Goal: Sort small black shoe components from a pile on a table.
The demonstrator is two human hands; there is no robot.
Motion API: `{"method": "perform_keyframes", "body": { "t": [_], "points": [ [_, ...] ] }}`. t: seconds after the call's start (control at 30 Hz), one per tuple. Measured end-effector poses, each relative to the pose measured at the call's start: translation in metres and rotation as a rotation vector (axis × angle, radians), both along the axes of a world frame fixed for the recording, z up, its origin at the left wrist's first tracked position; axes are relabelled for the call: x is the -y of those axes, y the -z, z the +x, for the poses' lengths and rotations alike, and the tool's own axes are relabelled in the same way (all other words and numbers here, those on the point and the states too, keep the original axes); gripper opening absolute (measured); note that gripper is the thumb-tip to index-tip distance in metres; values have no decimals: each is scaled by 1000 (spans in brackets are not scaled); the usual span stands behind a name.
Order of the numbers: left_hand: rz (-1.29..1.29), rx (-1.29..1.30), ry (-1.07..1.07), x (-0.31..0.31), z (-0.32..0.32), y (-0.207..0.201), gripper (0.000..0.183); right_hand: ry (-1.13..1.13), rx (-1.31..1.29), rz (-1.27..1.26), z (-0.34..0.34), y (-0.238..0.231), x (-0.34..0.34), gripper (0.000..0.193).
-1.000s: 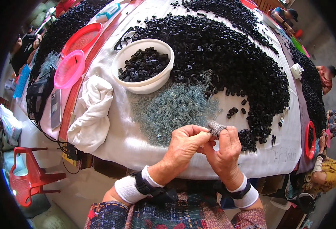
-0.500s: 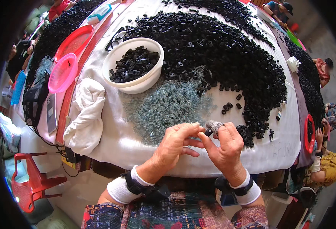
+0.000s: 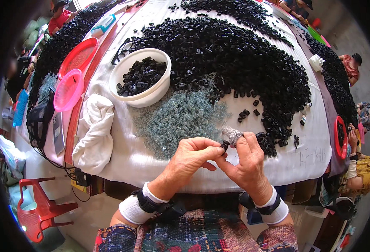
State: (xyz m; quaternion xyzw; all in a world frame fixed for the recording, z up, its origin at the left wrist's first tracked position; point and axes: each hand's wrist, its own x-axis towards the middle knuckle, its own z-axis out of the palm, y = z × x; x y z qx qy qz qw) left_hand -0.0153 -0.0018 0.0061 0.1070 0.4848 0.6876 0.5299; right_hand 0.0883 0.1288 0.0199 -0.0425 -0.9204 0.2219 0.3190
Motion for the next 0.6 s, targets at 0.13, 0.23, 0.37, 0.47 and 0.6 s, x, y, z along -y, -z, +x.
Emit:
{"method": "perform_keyframes", "body": {
  "t": [0.13,0.23,0.37,0.47,0.6],
  "points": [
    [-4,-58,19,3,0,2,20,-30,41,13,4,-2,2,27],
    [0,-95,30,5,1,1,19,-77,6,86,5,0,1,26],
    [15,-51,20,7,3,0,20,-114,-2,41,4,4,3,24],
    [14,-51,50,9,0,2,15,-99,2,19,6,3,4,25],
    [33,-81,87,5,1,-1,20,-66,23,-38,9,0,-1,27]
  ]
}}
